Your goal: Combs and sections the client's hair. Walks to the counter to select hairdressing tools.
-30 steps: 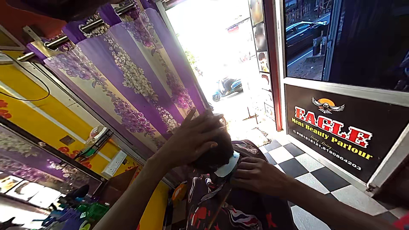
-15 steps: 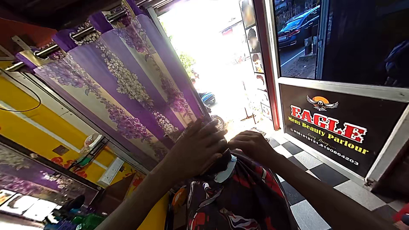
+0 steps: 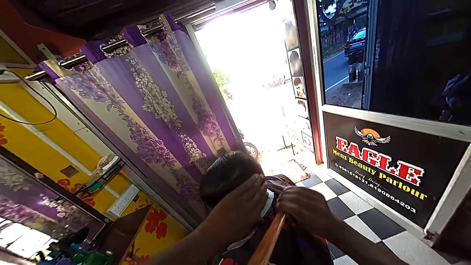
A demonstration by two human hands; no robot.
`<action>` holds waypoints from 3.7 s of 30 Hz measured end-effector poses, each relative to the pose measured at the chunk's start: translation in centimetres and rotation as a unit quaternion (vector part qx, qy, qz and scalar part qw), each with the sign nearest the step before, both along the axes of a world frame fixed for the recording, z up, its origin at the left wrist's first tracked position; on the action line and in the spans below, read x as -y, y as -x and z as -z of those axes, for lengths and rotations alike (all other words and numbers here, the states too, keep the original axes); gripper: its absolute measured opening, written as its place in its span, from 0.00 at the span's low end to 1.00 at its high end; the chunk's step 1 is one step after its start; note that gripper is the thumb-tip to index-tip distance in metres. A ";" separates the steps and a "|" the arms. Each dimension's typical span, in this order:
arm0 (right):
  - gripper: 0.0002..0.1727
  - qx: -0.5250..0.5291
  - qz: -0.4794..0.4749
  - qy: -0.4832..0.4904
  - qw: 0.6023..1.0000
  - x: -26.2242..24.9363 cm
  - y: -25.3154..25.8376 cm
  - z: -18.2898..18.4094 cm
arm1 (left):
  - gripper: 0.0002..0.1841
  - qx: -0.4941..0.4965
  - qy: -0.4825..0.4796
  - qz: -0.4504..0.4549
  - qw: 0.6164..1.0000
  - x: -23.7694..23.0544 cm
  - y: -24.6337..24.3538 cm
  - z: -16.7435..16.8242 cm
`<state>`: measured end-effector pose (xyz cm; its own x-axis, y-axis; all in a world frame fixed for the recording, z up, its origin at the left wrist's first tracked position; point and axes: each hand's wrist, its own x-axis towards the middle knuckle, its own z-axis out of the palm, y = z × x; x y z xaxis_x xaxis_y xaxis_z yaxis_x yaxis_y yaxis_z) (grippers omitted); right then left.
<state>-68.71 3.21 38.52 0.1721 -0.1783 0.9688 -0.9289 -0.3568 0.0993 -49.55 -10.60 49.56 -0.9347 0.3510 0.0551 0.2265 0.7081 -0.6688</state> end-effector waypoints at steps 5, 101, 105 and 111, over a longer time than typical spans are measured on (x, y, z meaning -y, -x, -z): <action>0.14 0.197 0.094 0.013 0.976 1.3 0.9 -5.7 | 0.23 0.120 -0.157 0.157 0.968 -2.3 -0.9 0.3; 0.17 -0.126 0.129 -0.107 0.978 3.2 -2.7 -17.2 | 0.38 0.007 -0.669 0.019 0.743 11.5 1.7 -5.0; 0.16 -0.130 0.140 -0.116 0.975 3.5 -2.2 -17.1 | 0.36 0.007 -0.663 0.016 0.749 11.6 2.0 -4.8; 0.16 -0.135 0.145 -0.119 0.973 3.4 -1.9 -16.6 | 0.36 0.013 -0.670 0.011 0.742 11.3 2.0 -5.0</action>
